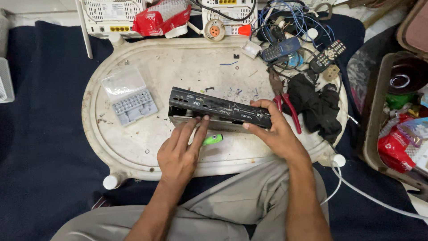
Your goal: The person uses a green screwdriver to remove screws from a black electronic device, opens the casing, and manipulates internal components. They turn the device over to access different sides and continue unscrewing parts.
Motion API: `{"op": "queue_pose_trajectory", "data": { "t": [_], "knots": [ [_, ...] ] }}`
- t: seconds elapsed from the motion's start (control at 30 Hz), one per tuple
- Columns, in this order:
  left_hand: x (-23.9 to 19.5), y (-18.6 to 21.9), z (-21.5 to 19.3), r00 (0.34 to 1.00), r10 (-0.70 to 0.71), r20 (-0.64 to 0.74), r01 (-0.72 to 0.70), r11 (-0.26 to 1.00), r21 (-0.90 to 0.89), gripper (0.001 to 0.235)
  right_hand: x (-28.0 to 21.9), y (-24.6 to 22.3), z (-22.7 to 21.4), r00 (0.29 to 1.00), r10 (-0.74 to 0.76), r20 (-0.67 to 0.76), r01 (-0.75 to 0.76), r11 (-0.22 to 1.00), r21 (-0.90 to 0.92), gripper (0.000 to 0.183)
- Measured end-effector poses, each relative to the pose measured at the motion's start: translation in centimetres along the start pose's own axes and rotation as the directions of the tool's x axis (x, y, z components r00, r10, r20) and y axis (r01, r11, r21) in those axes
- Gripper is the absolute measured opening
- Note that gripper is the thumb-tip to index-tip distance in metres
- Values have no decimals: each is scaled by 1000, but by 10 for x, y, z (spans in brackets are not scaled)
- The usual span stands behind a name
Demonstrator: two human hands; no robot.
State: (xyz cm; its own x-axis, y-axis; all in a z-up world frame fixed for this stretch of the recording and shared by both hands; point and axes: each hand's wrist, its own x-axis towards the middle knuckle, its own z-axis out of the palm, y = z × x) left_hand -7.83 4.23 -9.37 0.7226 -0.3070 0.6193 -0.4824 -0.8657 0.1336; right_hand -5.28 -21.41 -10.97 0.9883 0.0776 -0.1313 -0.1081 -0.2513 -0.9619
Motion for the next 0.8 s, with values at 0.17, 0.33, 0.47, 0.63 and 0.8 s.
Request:
{"op": "queue_pose_trajectory", "data": {
  "t": [0.17,0.33,0.47,0.63,0.8],
  "knots": [
    [3,0,4,1000,19,23,-18,1000,-9,52,2,-3,0,1000,-13,0,13,1000,-19,53],
    [4,0,11,999,45,14,-45,999,-23,41,-2,-6,-2,1000,17,7,-17,1000,-8,53],
    [1,-1,14,998,61,-20,-61,998,-27,32,-1,-4,0,998,-41,45,38,998,58,54],
    [5,4,14,993,-57,-105,62,997,39,38,-4,-3,-1,1000,-13,15,14,998,-67,52],
    [16,-3,-2,979,-168,-118,167,986,-14,56,-6,-7,-3,995,-86,58,88,995,-42,50]
  ]
}}
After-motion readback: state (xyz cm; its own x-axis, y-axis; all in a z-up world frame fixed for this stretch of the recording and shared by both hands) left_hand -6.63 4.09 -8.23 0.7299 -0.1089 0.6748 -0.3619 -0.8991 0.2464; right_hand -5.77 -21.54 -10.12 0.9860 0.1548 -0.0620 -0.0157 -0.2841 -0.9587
